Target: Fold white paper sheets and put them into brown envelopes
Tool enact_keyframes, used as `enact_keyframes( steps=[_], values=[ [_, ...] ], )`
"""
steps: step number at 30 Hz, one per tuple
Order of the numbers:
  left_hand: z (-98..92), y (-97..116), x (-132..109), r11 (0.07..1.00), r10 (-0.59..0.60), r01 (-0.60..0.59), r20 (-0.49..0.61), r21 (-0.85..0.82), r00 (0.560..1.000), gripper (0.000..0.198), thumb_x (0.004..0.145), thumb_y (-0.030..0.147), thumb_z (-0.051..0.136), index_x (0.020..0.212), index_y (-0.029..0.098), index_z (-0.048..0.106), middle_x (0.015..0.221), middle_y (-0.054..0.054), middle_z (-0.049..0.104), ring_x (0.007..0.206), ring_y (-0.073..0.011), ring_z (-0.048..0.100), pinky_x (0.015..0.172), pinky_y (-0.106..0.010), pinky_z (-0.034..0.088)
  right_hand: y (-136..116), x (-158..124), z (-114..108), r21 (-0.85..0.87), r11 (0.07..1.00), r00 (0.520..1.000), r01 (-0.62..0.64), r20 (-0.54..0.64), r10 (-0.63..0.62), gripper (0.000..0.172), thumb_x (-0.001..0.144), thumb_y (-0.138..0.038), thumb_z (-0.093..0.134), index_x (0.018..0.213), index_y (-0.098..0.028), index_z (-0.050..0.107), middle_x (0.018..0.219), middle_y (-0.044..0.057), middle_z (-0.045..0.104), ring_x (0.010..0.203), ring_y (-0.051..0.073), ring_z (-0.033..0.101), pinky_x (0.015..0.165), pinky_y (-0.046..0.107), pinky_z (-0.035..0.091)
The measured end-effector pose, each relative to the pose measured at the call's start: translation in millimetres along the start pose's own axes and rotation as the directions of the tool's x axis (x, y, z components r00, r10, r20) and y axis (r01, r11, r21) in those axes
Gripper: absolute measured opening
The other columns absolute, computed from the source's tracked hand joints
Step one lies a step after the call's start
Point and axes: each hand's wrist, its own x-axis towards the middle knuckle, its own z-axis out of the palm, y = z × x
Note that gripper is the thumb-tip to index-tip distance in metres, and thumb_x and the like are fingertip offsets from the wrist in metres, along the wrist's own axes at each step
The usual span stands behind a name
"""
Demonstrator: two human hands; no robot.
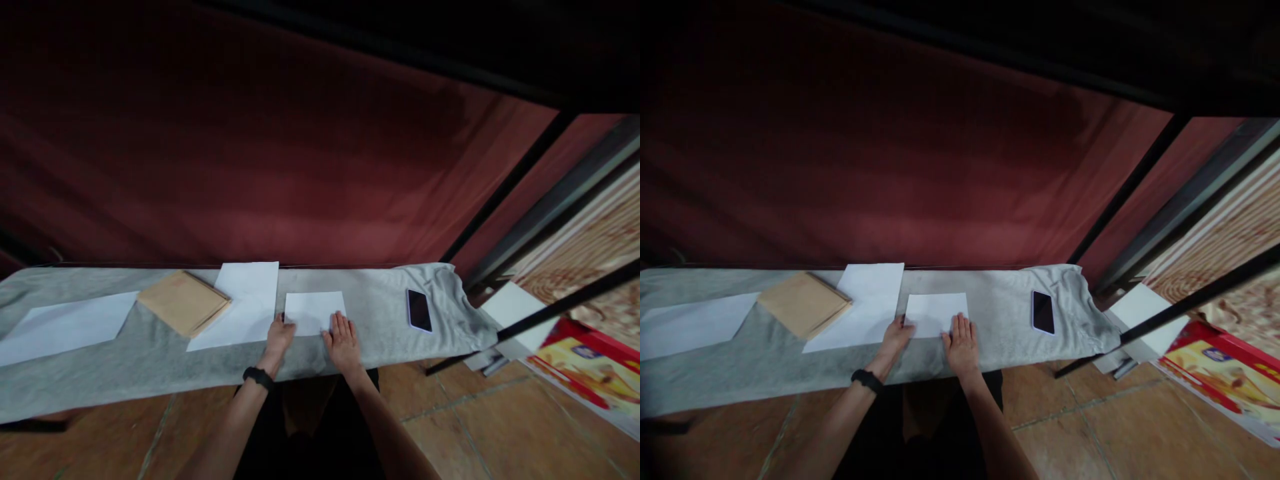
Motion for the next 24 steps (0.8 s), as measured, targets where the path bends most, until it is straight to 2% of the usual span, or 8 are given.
enact_keyframes(
  steps=[7,10,13,16,18,20,22,24],
  values=[
    [6.2,24.6,-13.4,0.949,0.077,-0.070,0.011,-0.309,0.997,0.025,0.069,0.027,0.059,0.090,0.016,0.066,0.080,-0.004,0.072,0.077,-0.0210,0.068,0.072,-0.032,0.055,-18.6,4.0,-25.7,0.197,0.978,0.985,0.066,0.146,-0.095,0.068,0.095,-0.039,0.053,0.156,-0.015,0.034,0.160,0.012,0.035,0.148,0.026,0.035,0.120,0.045,0.029],
    [5.9,51.2,-20.7,0.906,0.162,-0.118,0.076,-0.406,0.984,0.030,0.073,0.033,0.063,0.098,0.017,0.069,0.093,-0.006,0.074,0.086,-0.0212,0.069,0.081,-0.034,0.055,-38.5,23.4,-42.0,0.407,0.911,0.993,-0.067,0.120,0.020,0.058,0.096,-0.027,0.044,0.153,-0.016,0.040,0.158,0.011,0.040,0.146,0.024,0.038,0.121,0.044,0.029],
    [2.4,69.8,-27.7,0.803,0.176,-0.071,0.121,-0.591,0.977,0.045,0.082,0.044,0.065,0.120,0.021,0.065,0.123,-0.011,0.070,0.112,-0.0247,0.065,0.090,-0.035,0.053,-52.2,50.5,-59.2,0.752,0.612,0.965,-0.245,0.126,0.232,0.046,0.098,-0.032,0.040,0.140,-0.019,0.056,0.144,0.010,0.058,0.133,0.023,0.054,0.115,0.042,0.040],
    [0.3,67.5,-33.5,0.773,-0.026,0.077,0.090,-0.630,0.996,0.055,0.084,0.046,0.069,0.133,0.025,0.056,0.141,-0.011,0.059,0.129,-0.0251,0.056,0.095,-0.035,0.051,-55.9,69.3,-73.1,0.956,0.068,0.877,-0.285,0.231,0.422,0.038,0.097,-0.045,0.046,0.118,-0.020,0.066,0.121,0.008,0.072,0.118,0.023,0.065,0.103,0.041,0.051],
    [2.8,56.7,-37.1,0.767,-0.131,0.176,0.118,-0.617,0.984,0.057,0.081,0.042,0.072,0.133,0.024,0.055,0.135,-0.012,0.063,0.121,-0.0252,0.062,0.093,-0.036,0.053,-54.8,71.9,-76.3,0.949,-0.224,0.839,-0.219,0.301,0.453,0.037,0.094,-0.051,0.053,0.110,-0.020,0.066,0.109,0.007,0.075,0.110,0.023,0.068,0.094,0.038,0.056],
    [8.8,43.9,-39.8,0.739,-0.122,0.227,0.206,-0.634,0.971,0.058,0.079,0.036,0.074,0.132,0.021,0.055,0.121,-0.012,0.071,0.105,-0.0246,0.069,0.086,-0.038,0.056,-52.2,67.0,-72.5,0.914,-0.360,0.815,-0.186,0.348,0.463,0.037,0.089,-0.053,0.059,0.108,-0.021,0.064,0.105,0.006,0.075,0.104,0.022,0.070,0.088,0.036,0.058],
    [16.0,32.9,-39.2,0.713,-0.069,0.231,0.261,-0.662,0.963,0.061,0.075,0.028,0.076,0.132,0.020,0.054,0.109,-0.009,0.074,0.094,-0.0234,0.072,0.084,-0.038,0.058,-47.9,57.5,-63.0,0.901,-0.370,0.775,-0.227,0.397,0.491,0.033,0.086,-0.050,0.062,0.104,-0.022,0.062,0.104,0.005,0.074,0.097,0.021,0.071,0.082,0.034,0.059],
    [21.6,24.4,-33.0,0.746,-0.015,0.159,0.222,-0.647,0.975,0.068,0.071,0.018,0.074,0.136,0.019,0.051,0.107,-0.007,0.075,0.095,-0.0229,0.072,0.088,-0.039,0.057,-41.2,46.7,-51.1,0.897,-0.335,0.733,-0.287,0.431,0.527,0.028,0.082,-0.045,0.063,0.099,-0.023,0.060,0.099,0.004,0.073,0.090,0.020,0.071,0.076,0.032,0.059]
  ],
)
